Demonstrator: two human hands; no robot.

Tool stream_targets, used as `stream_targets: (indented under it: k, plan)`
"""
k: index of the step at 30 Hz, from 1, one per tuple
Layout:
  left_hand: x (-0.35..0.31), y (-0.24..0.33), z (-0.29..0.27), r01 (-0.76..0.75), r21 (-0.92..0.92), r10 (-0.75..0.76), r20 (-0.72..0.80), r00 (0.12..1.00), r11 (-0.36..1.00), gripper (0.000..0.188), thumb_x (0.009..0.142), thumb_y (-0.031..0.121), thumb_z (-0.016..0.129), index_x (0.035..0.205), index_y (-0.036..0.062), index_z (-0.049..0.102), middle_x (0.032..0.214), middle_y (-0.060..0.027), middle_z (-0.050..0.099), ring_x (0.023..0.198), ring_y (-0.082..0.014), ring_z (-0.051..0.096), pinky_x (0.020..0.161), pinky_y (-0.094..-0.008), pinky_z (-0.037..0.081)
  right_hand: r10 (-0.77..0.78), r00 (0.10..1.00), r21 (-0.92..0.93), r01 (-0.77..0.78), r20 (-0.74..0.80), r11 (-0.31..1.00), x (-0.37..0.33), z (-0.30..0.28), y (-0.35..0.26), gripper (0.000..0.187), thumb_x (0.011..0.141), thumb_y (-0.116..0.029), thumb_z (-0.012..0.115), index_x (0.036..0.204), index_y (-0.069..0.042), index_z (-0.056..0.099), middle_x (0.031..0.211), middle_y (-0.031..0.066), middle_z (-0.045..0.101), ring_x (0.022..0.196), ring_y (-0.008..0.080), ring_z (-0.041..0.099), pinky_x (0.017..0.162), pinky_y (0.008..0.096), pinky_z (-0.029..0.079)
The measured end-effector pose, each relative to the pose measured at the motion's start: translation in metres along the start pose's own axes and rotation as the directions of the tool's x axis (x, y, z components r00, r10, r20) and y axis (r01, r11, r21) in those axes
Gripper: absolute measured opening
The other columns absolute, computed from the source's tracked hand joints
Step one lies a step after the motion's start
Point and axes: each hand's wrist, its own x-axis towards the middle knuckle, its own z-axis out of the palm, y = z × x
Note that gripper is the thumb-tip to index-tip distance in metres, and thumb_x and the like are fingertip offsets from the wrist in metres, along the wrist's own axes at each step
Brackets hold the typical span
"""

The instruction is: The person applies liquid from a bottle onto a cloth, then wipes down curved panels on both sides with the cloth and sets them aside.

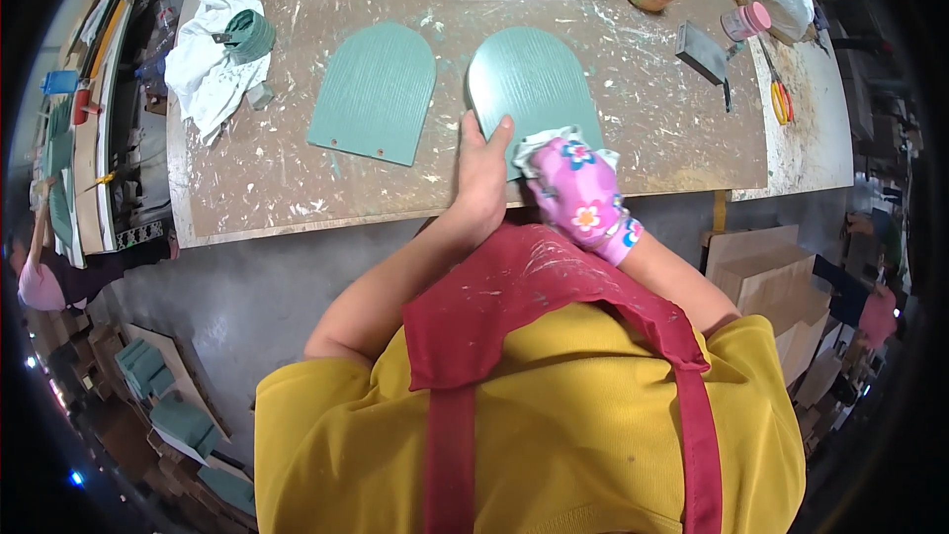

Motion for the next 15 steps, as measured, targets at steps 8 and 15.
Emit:
stream_targets:
  k: [8,15]
  plan:
    - [0.0,0.007,-0.002,0.087,0.037,-0.086,-0.02,0.996,0.996,0.043,0.095,0.015,0.048,0.133,0.0023,0.03,0.132,-0.0125,0.044,0.119,-0.0204,0.043,0.102,-0.0357,0.033,0.105,0.98,-0.014,-0.109,-0.17,0.994,-0.009,0.004,0.009,0.026,0.083,-0.022,0.062,0.104,-0.008,0.06,0.091,0.0167,0.062,0.079,0.0339,0.061,0.065,0.0438,0.049]
    - [0.012,-0.001,-0.013,0.149,-0.246,-0.093,0.225,0.97,0.958,0.043,0.097,0.013,0.044,0.136,0.0077,0.027,0.133,-0.0113,0.043,0.12,-0.0222,0.045,0.101,-0.0384,0.039,0.381,0.914,0.039,-0.379,-0.141,0.924,0.0,-0.03,0.035,0.019,0.084,-0.02,0.059,0.096,-0.006,0.061,0.089,0.0173,0.063,0.08,0.0348,0.063,0.069,0.0428,0.05]
